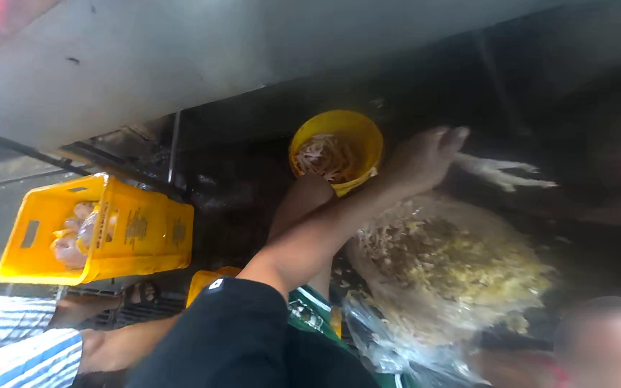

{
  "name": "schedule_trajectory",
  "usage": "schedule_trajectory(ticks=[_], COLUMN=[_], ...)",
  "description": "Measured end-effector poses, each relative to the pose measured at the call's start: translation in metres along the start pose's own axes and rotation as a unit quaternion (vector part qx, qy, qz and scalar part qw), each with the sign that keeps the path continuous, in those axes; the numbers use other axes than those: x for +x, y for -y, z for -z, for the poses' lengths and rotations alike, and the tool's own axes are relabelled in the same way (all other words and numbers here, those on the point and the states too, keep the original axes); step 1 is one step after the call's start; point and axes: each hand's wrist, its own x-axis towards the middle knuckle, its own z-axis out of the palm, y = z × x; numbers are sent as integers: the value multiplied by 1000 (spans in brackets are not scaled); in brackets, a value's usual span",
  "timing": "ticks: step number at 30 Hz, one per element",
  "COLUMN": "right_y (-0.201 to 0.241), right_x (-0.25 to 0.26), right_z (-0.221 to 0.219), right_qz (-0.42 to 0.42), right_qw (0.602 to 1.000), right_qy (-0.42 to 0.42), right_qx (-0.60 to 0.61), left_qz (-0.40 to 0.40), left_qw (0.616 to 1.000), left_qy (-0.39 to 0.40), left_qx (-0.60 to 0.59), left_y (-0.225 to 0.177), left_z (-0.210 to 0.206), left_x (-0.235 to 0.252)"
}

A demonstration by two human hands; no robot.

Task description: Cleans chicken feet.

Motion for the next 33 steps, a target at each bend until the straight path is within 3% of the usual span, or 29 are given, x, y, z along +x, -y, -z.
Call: schedule_trajectory(ticks=[3, 8, 14, 18, 21, 23, 27, 31, 33], right_y=[16, 25, 25, 19, 14, 13, 12, 7, 6], right_x=[3, 0, -3, -5, -5, -1, 2, 3, 3], right_z=[-5, -5, -3, -1, -1, 0, 6, 18, 23], right_qz=[-57, -54, -56, -64, -62, -59, -75, -88, -80], right_qw=[998, 998, 998, 992, 988, 988, 987, 988, 989], right_qy=[0, -11, 0, -8, -17, -22, -35, -71, -80], right_qx=[4, 30, -18, -106, -137, -143, -140, -105, -98], left_qz=[15, 48, -47, -23, 110, 142, 88, -16, -41], left_qw=[999, 995, 967, 948, 929, 911, 936, 959, 961], left_qy=[-15, -71, -243, -307, -195, -171, -158, 19, 114], left_qx=[-42, -41, -56, 79, 295, 349, 301, 283, 249], left_y=[13, -25, 14, 43, 84, 87, 38, -27, -31], left_z=[-18, 8, 44, 74, 93, 100, 94, 30, -19], left_x=[-15, -62, -51, -28, -4, 0, 2, -1, 4])
